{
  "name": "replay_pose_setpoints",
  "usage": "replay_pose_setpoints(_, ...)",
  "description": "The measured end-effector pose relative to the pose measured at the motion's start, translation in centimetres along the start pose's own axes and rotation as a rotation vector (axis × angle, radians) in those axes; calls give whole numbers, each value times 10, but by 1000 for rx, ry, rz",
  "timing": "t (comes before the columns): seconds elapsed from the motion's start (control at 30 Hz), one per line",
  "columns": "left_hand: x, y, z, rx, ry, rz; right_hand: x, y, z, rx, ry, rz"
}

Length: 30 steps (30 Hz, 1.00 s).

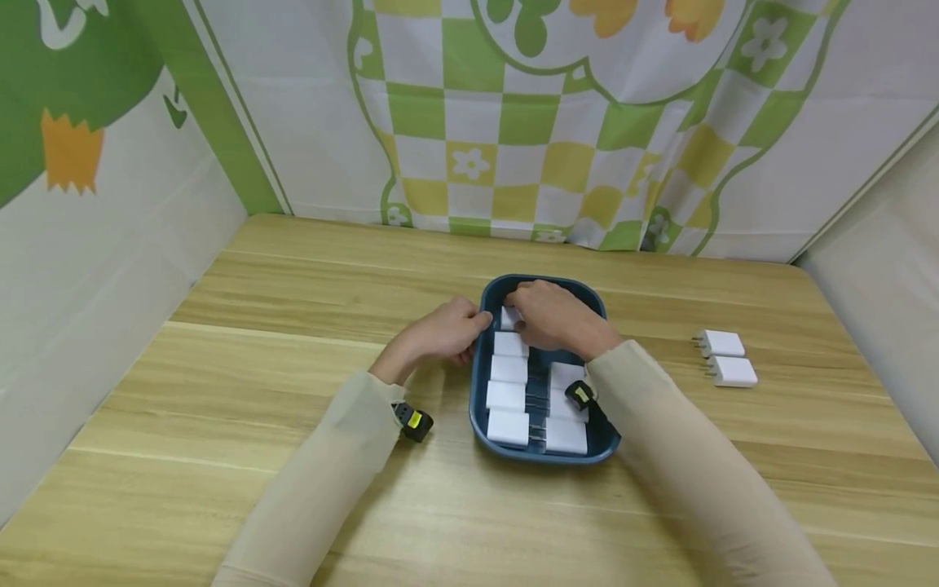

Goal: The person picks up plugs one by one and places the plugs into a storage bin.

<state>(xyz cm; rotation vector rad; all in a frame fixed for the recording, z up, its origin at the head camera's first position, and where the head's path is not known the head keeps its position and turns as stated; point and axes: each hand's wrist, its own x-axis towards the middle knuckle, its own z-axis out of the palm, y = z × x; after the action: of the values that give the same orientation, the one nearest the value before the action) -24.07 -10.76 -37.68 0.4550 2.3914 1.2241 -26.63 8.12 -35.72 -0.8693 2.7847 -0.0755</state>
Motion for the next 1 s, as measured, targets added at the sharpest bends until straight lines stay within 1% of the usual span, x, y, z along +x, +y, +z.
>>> replay_pose_setpoints(0.53,0,1,0,-3,-1,-10,-1,-2,0,45,3,-21)
replay_pose_setpoints(1.0,0,1,0,-6,-1,-4,0,-4,-1,52,4,-35)
